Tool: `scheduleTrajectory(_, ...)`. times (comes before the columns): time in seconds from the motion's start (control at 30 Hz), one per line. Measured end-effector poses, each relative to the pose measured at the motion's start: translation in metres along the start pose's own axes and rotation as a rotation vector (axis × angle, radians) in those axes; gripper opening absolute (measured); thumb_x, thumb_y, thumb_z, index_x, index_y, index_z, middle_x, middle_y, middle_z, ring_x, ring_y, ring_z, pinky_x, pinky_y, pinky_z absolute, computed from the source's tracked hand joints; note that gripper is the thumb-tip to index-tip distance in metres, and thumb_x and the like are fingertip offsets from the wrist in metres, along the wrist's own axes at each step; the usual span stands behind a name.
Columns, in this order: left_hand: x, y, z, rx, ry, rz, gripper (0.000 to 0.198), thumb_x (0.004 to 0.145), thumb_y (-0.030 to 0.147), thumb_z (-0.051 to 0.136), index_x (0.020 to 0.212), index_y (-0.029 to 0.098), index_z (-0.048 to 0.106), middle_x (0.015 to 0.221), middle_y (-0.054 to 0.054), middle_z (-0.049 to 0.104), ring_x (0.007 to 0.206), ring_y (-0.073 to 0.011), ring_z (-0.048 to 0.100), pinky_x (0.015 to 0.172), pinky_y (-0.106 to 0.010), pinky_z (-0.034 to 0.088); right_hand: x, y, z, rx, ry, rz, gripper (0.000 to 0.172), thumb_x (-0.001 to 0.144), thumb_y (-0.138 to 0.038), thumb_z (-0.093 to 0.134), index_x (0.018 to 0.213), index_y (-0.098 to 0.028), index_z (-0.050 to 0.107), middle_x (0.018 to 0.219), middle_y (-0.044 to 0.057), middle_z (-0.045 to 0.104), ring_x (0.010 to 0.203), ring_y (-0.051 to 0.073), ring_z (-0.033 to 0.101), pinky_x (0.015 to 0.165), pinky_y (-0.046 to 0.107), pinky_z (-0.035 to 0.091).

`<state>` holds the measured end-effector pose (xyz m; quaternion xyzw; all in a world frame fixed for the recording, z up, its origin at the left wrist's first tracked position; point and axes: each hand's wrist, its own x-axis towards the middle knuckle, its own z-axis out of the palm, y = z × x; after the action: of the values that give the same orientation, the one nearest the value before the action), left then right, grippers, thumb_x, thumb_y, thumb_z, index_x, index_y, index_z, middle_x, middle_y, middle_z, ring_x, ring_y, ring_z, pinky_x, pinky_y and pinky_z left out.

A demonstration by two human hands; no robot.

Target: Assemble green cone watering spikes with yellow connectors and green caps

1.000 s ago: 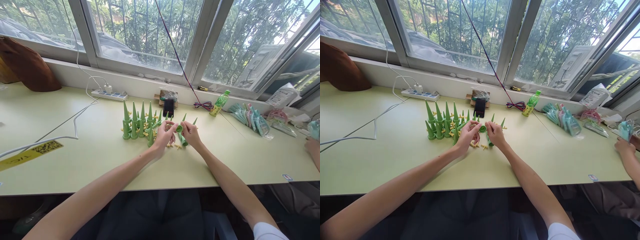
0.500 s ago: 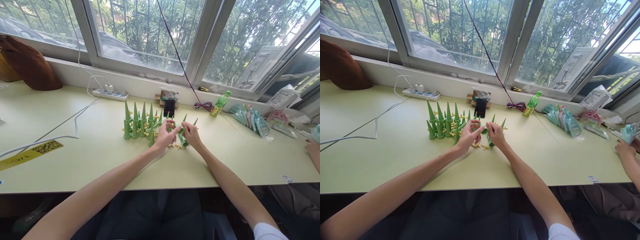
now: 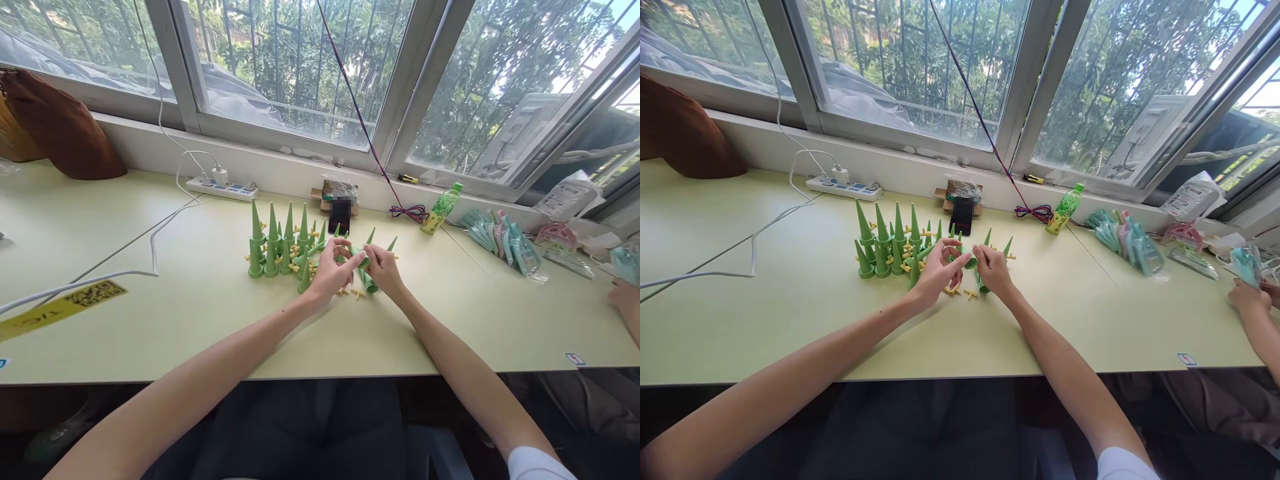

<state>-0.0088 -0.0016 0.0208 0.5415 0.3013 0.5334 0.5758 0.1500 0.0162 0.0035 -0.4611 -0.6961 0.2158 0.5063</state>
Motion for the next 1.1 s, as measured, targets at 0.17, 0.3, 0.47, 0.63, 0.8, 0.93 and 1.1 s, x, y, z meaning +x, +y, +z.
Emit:
scheduleTrajectory(0.17,-0.0001,0.0016,0.0006,0.003,0.004,-0.014,0.046,0.077,0.045,0.075,0.105,0.021,0.048,0.080,0.006,0.052,0.040,-0.0032,0.050,0.034,-0.018,0.034,0.0001,0.0006,-0.0001,0.009,-0.007,0.001,0.049,0.096,-0.059,0.042,0.064,-0.022,0.037,0.052,-0.006,0.032,0.047,0.010,0.032,0.045,0.025,0.028)
scheduleTrajectory(0.3,0.0002,0.0019,0.0008,0.010,0.004,-0.012,0.044,0.078,0.045,0.075,0.104,0.021,0.049,0.080,0.006,0.052,0.040,-0.0033,0.050,0.034,-0.019,0.035,0.0001,0.0006,0.0000,0.011,-0.008,-0.001,0.049,0.096,-0.059,0.042,0.064,-0.022,0.036,0.052,-0.006,0.032,0.047,0.010,0.032,0.045,0.025,0.028)
scheduleTrajectory(0.47,0.0009,0.0016,0.0008,0.016,0.000,-0.005,0.041,0.079,0.044,0.073,0.104,0.022,0.049,0.081,0.006,0.051,0.041,-0.0036,0.050,0.034,-0.019,0.035,0.0004,0.0021,0.0003,0.006,-0.003,-0.001,0.048,0.097,-0.057,0.042,0.064,-0.022,0.035,0.052,-0.006,0.031,0.047,0.010,0.033,0.045,0.025,0.028)
scheduleTrajectory(0.63,0.0007,0.0024,0.0007,0.017,-0.002,-0.009,0.041,0.080,0.044,0.073,0.104,0.022,0.049,0.082,0.005,0.051,0.041,-0.0038,0.051,0.034,-0.019,0.035,0.0003,0.0038,0.0003,0.024,-0.002,-0.004,0.048,0.097,-0.056,0.043,0.064,-0.022,0.035,0.053,-0.006,0.030,0.048,0.010,0.032,0.046,0.025,0.028)
scheduleTrajectory(0.8,0.0004,0.0029,0.0001,0.015,-0.002,-0.009,0.041,0.079,0.045,0.073,0.103,0.022,0.050,0.081,0.005,0.051,0.041,-0.0036,0.050,0.034,-0.019,0.035,0.0000,0.0025,0.0009,0.044,-0.005,0.006,0.048,0.096,-0.057,0.043,0.064,-0.022,0.035,0.053,-0.006,0.029,0.048,0.010,0.031,0.045,0.025,0.028)
scheduleTrajectory(0.93,0.0002,0.0033,0.0001,0.012,-0.004,-0.007,0.041,0.079,0.044,0.074,0.103,0.022,0.050,0.081,0.005,0.051,0.041,-0.0038,0.050,0.033,-0.019,0.034,-0.0002,0.0004,0.0007,0.038,-0.007,0.013,0.049,0.096,-0.058,0.043,0.064,-0.022,0.036,0.052,-0.006,0.030,0.047,0.010,0.031,0.045,0.025,0.028)
scheduleTrajectory(1.1,0.0008,0.0017,-0.0002,0.006,-0.008,0.004,0.042,0.078,0.043,0.074,0.104,0.022,0.049,0.082,0.005,0.052,0.041,-0.0035,0.050,0.034,-0.019,0.035,-0.0003,-0.0008,0.0003,0.028,-0.011,0.012,0.049,0.096,-0.059,0.042,0.064,-0.023,0.035,0.052,-0.006,0.030,0.046,0.010,0.032,0.044,0.025,0.028)
